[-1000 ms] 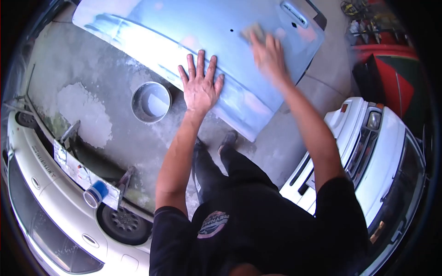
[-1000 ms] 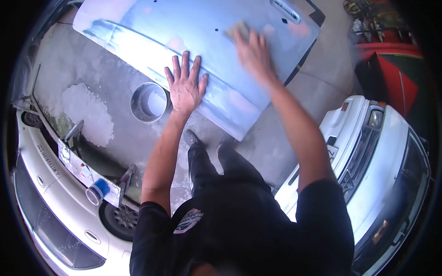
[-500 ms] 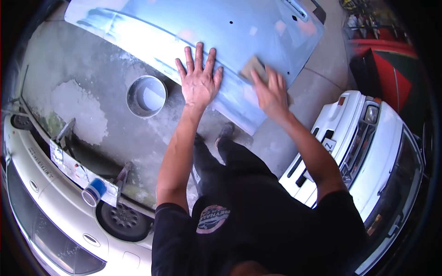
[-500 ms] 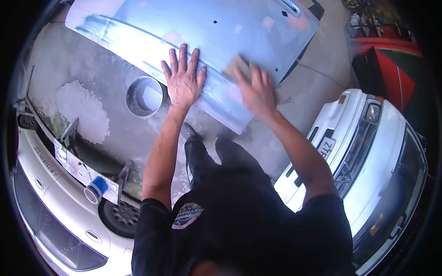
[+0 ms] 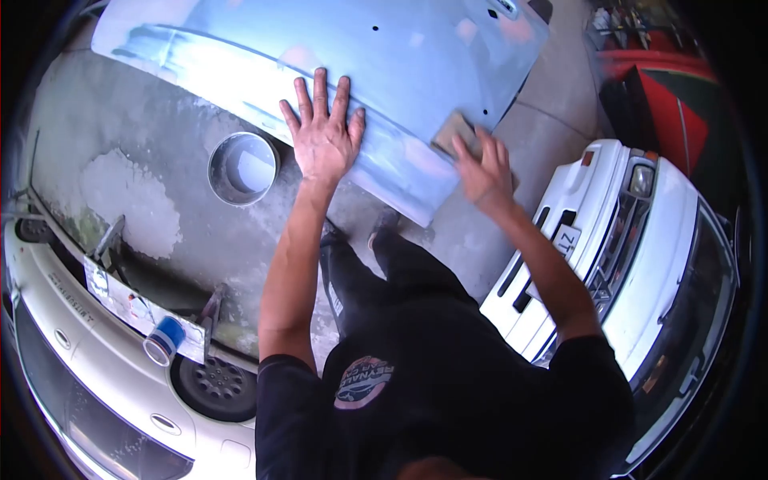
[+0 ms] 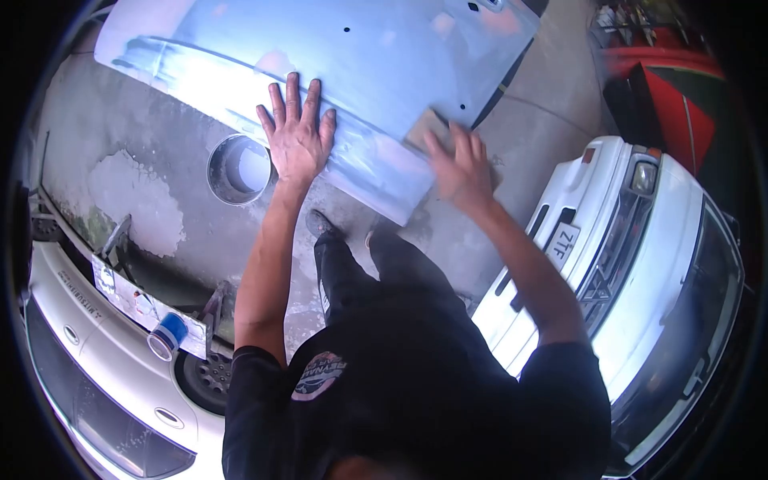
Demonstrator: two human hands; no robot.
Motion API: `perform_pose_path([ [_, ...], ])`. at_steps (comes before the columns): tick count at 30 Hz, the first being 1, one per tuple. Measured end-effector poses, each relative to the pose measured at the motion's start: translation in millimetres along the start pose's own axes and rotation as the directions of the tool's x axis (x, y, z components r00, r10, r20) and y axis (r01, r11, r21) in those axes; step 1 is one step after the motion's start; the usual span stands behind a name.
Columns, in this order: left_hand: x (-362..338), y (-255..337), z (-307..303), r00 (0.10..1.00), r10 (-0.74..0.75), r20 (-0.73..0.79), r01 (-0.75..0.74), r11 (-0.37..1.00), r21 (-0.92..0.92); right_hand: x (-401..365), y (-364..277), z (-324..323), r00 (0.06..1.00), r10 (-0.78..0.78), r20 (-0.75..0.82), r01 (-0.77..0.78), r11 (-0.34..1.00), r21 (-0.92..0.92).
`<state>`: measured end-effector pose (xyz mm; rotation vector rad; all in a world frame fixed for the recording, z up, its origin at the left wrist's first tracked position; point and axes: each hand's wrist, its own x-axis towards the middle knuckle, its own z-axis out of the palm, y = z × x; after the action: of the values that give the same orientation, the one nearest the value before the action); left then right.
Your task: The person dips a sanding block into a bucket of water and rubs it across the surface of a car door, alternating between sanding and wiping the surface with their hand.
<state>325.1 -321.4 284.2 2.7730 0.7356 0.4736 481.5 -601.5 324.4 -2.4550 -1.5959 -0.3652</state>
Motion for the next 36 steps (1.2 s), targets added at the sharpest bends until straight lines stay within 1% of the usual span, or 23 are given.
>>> perform_pose_path([
  [1,-2,1,2,1.000,0.004,-0.003,-0.004,1.000,0.004,5,7,-4,1.000,-0.022,0.018,0.022,0.999,-0.030],
  [3,-4,1,5,1.000,0.012,-0.017,-0.012,1.000,0.014,86,41,11,1.000,0.017,0.002,-0.017,1.000,-0.025],
  [5,-6,2,3,1.000,0.012,-0.012,-0.012,1.000,0.006,141,49,26,0.984,0.126,-0.128,-0.123,0.992,0.031],
  [6,-5,2,3,1.000,0.017,-0.008,-0.017,1.000,0.011,130,45,21,0.982,0.134,-0.137,-0.131,0.991,0.031],
  [8,-6,3,3,1.000,0.025,-0.013,-0.025,1.000,0.005,79,14,7,0.986,0.164,-0.026,-0.164,0.986,0.008],
  [10,-7,4,4,1.000,0.011,-0.020,-0.012,1.000,-0.012,-7,-18,-5,0.994,0.097,-0.046,-0.096,0.995,0.025],
  [11,-9,4,4,1.000,0.014,-0.017,-0.014,1.000,-0.004,-17,-19,-14,0.995,0.094,-0.039,-0.093,0.995,0.022],
  [13,-2,1,6,1.000,0.014,-0.026,-0.014,1.000,0.015,-17,-15,-20,1.000,-0.009,-0.003,0.009,1.000,0.017],
  [14,-5,2,7,0.999,0.020,-0.032,-0.020,1.000,0.001,4,3,-11,1.000,-0.002,-0.001,0.002,0.999,0.047],
  [15,-5,2,8,0.998,0.025,-0.049,-0.025,1.000,-0.009,55,31,1,1.000,-0.002,-0.009,0.003,0.997,0.077],
  [17,-8,4,6,0.999,0.025,-0.043,-0.026,0.999,-0.024,131,53,19,0.983,0.051,-0.178,-0.040,0.997,0.067],
  [18,-5,5,3,0.998,0.029,-0.054,-0.032,0.999,-0.045,125,49,20,0.981,0.059,-0.184,-0.047,0.996,0.070],
  [20,-5,4,5,0.997,0.044,-0.069,-0.047,0.998,-0.044,99,37,21,0.985,0.169,-0.034,-0.168,0.985,0.047],
  [21,-3,4,5,0.997,0.036,-0.062,-0.038,0.999,-0.022,58,21,15,0.989,0.113,-0.096,-0.109,0.993,0.047],
  [23,-5,3,6,0.999,0.028,-0.043,-0.028,0.999,-0.019,-28,-15,-7,0.996,0.065,-0.063,-0.063,0.997,0.033],
  [24,-5,3,6,0.999,0.017,-0.043,-0.018,1.000,-0.022,-28,-8,-12,0.997,0.056,-0.058,-0.054,0.998,0.032],
  [26,-4,3,8,0.999,0.018,-0.044,-0.019,1.000,-0.010,-21,4,-18,0.999,-0.021,0.048,0.019,0.999,0.039],
  [28,-2,5,5,0.999,0.023,-0.032,-0.023,1.000,0.000,61,43,5,1.000,0.016,0.014,-0.017,0.998,0.059],
  [30,-11,6,3,1.000,0.025,-0.015,-0.025,1.000,0.014,136,63,25,0.988,0.084,-0.128,-0.077,0.995,0.062],
  [31,-7,6,4,0.999,0.023,-0.024,-0.023,1.000,0.012,133,60,25,0.986,0.088,-0.140,-0.080,0.995,0.062],
  [33,-5,4,6,0.999,0.027,-0.029,-0.026,0.999,0.019,112,38,24,0.981,0.188,-0.040,-0.187,0.982,0.036],
  [35,-2,4,6,0.999,0.023,-0.025,-0.023,0.999,0.026,38,4,13,0.992,0.102,-0.068,-0.098,0.993,0.067],
  [36,-3,3,6,1.000,0.019,-0.015,-0.019,0.999,0.038,7,-16,0,0.996,0.084,0.008,-0.085,0.996,0.038],
])
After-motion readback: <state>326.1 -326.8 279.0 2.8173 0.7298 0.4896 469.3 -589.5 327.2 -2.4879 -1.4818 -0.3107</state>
